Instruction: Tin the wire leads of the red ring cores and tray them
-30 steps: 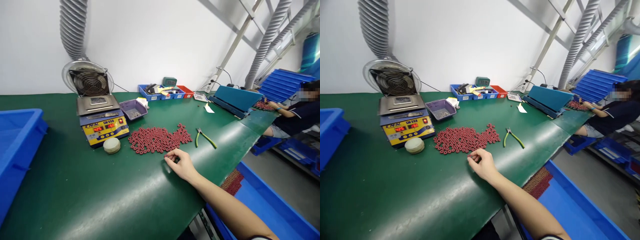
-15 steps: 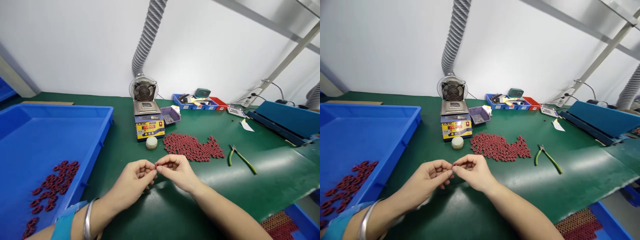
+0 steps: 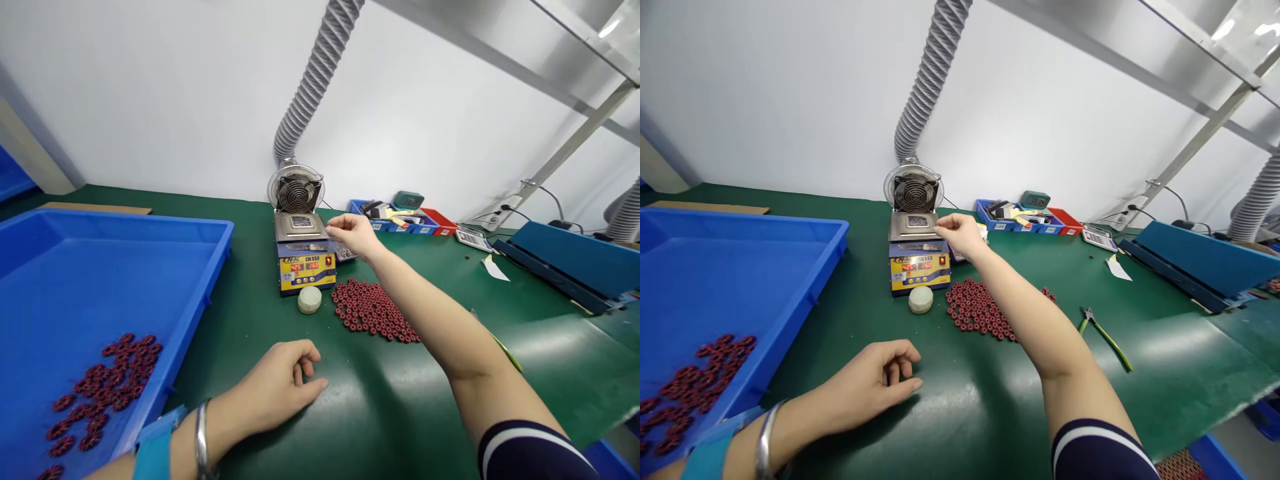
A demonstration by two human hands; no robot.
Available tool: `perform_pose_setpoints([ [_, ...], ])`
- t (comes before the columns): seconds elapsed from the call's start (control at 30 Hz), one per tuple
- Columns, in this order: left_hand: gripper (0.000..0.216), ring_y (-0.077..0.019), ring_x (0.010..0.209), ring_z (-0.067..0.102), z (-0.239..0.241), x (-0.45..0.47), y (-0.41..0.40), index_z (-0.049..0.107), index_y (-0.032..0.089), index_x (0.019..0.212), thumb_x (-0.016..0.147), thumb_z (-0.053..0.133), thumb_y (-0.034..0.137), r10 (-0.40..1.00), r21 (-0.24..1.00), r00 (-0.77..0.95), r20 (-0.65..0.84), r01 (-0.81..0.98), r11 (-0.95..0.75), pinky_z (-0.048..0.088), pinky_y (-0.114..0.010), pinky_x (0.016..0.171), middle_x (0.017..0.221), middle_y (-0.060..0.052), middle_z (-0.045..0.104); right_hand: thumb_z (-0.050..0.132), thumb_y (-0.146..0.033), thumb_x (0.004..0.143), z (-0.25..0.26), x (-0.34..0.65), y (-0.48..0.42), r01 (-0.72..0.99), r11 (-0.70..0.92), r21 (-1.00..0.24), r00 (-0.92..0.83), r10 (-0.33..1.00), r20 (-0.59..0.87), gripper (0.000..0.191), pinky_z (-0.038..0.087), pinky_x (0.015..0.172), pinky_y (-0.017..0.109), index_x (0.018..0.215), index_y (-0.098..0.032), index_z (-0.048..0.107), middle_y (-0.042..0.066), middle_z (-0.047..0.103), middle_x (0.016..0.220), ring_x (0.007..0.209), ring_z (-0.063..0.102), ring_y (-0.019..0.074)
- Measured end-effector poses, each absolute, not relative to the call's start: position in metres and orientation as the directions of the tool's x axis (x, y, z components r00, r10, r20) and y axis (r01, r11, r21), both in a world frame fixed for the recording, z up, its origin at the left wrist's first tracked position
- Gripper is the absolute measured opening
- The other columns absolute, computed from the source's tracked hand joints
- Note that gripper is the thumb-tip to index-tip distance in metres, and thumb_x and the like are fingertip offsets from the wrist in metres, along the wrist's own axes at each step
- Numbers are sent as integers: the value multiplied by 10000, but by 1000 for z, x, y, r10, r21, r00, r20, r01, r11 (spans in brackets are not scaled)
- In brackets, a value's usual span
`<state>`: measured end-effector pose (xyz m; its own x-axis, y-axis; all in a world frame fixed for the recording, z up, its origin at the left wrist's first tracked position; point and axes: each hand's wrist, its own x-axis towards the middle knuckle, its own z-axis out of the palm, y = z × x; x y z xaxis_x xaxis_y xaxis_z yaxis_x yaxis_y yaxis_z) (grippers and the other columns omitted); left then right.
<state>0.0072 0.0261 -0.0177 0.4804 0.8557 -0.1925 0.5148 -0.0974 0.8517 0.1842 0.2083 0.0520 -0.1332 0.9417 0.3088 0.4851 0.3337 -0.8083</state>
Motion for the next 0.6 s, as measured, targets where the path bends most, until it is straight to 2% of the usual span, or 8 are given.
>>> perform_pose_setpoints([
  [0.07,280,-145,576,530,-19,5,27,599,166,887,711,612,383,847,820,496,-189,554,-141,381,-248,520,746,-13,612,624,-188,747,60,178,230,606,348,-716,-148,933,328,119,512,682,256,829,-101,632,49,676,781,676,609,105],
  [0.27,297,-187,671,562,-13,2,28,617,177,915,696,620,378,826,751,525,-204,625,-212,398,-273,591,812,-35,641,629,-152,727,66,153,268,757,358,-546,-181,919,351,78,480,763,289,781,-104,659,52,660,771,746,607,149],
  [0.6,269,-208,715,559,-9,2,26,615,192,893,689,618,367,803,716,554,-219,651,-253,386,-282,608,810,-33,647,585,-163,753,63,130,285,876,331,-350,-215,919,332,149,472,826,331,865,-140,680,87,672,893,856,618,203],
])
